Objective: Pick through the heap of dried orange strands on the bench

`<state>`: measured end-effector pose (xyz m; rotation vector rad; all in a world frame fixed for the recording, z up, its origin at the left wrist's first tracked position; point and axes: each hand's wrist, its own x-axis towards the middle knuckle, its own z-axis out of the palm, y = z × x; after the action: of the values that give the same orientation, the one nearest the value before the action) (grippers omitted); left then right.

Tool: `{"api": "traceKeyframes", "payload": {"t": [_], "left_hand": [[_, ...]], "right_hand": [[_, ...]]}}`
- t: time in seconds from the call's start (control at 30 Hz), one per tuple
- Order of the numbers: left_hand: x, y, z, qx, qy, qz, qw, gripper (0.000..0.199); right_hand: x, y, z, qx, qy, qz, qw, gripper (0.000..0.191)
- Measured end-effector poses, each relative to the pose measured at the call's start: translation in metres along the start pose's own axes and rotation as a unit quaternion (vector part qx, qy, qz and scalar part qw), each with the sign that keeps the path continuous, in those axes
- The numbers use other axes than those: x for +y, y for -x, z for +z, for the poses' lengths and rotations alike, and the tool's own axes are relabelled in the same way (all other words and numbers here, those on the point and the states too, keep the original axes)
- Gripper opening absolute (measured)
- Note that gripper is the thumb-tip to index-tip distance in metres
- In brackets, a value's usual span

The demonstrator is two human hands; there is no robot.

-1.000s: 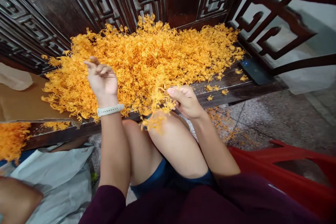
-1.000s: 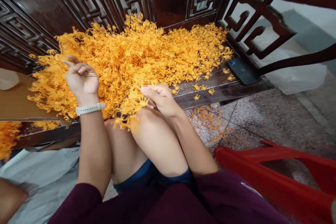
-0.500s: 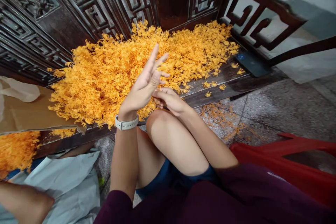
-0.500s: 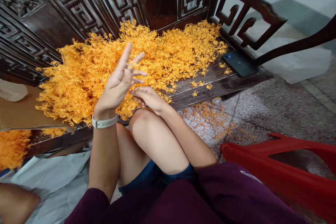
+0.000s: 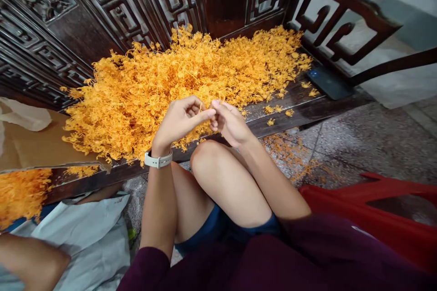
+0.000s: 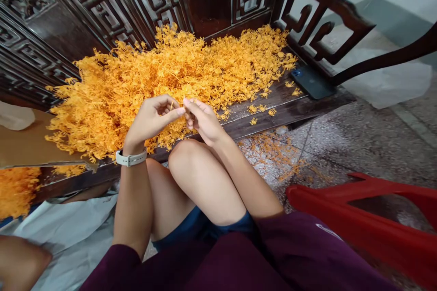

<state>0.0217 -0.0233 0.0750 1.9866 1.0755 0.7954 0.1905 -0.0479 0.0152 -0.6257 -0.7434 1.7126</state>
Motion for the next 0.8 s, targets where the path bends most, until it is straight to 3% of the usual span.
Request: {"api": "traceKeyframes", "payload": {"t": [0.13, 0.3, 0.43, 0.6, 0.8], "left_hand": [[-0.003, -0.001, -0.003, 0.037, 0.030, 0.023, 0.999, 0.033], [-0.004, -0.005, -0.005, 0.122, 0.125, 0.024, 0.984, 0.035], [0.001, -0.007, 0.002, 0.102, 0.121, 0.036, 0.987, 0.033], [0.006, -0.009, 0.013, 0.038, 0.162, 0.065, 0.984, 0.034], [0.006, -0.018, 0.035, 0.095, 0.164, 0.097, 0.977, 0.036]], "right_hand": [[-0.004, 0.000, 0.001, -0.016, 0.021, -0.066, 0.997, 0.035], [-0.002, 0.002, 0.010, 0.031, 0.082, -0.148, 0.985, 0.053], [-0.001, 0.004, 0.015, 0.037, 0.154, -0.223, 0.962, 0.036], [-0.005, 0.009, 0.021, 0.041, 0.217, -0.245, 0.944, 0.030], [-0.006, 0.007, 0.027, 0.116, 0.161, -0.280, 0.939, 0.028]]}}
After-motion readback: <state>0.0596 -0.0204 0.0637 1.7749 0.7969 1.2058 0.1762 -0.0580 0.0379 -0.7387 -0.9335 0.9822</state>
